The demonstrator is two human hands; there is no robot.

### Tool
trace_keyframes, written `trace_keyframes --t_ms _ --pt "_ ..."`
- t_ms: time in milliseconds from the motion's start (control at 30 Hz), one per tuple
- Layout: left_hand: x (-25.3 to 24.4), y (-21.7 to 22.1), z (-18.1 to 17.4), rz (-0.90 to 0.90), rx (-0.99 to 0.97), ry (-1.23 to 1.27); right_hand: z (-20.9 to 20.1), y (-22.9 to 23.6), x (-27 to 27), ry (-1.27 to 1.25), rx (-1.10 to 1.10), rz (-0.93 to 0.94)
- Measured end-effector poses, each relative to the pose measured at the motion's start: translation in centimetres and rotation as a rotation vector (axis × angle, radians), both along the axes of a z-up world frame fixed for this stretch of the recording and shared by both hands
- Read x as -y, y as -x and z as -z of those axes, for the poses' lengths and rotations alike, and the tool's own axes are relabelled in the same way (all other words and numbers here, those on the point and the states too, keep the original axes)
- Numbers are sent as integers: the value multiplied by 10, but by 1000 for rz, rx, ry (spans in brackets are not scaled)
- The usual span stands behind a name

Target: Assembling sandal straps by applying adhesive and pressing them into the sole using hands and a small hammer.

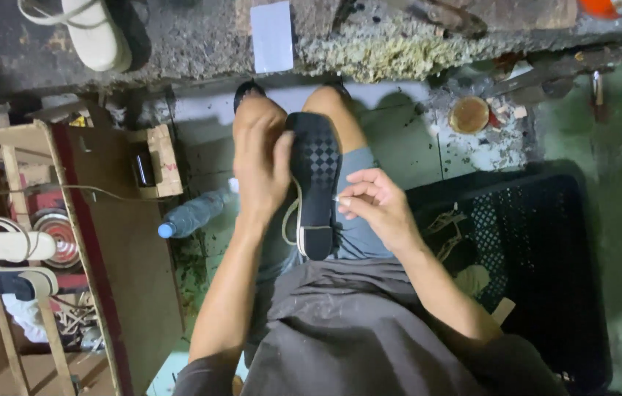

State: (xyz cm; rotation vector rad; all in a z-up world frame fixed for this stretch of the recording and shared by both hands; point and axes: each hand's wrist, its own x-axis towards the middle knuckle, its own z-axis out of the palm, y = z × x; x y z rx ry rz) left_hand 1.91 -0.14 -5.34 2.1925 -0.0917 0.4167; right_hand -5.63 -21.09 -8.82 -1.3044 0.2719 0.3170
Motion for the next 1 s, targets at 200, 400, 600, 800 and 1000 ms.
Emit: trace_keyframes --t_ms 200,400,600,800,1000 --pt "-2 79 10 16 -958 654 8 15 -24 106 -129 16" --pt "3 63 -1 172 -1005 710 -3 7 -37 224 -202 -16" --pt "5 61 2 155 -962 642 -3 5 -38 298 -183 -6" --pt "12 64 12 161 -880 474 -5 7 -37 404 -131 -10" --pt "2 62 29 187 -918 611 -2 9 -29 202 -168 71"
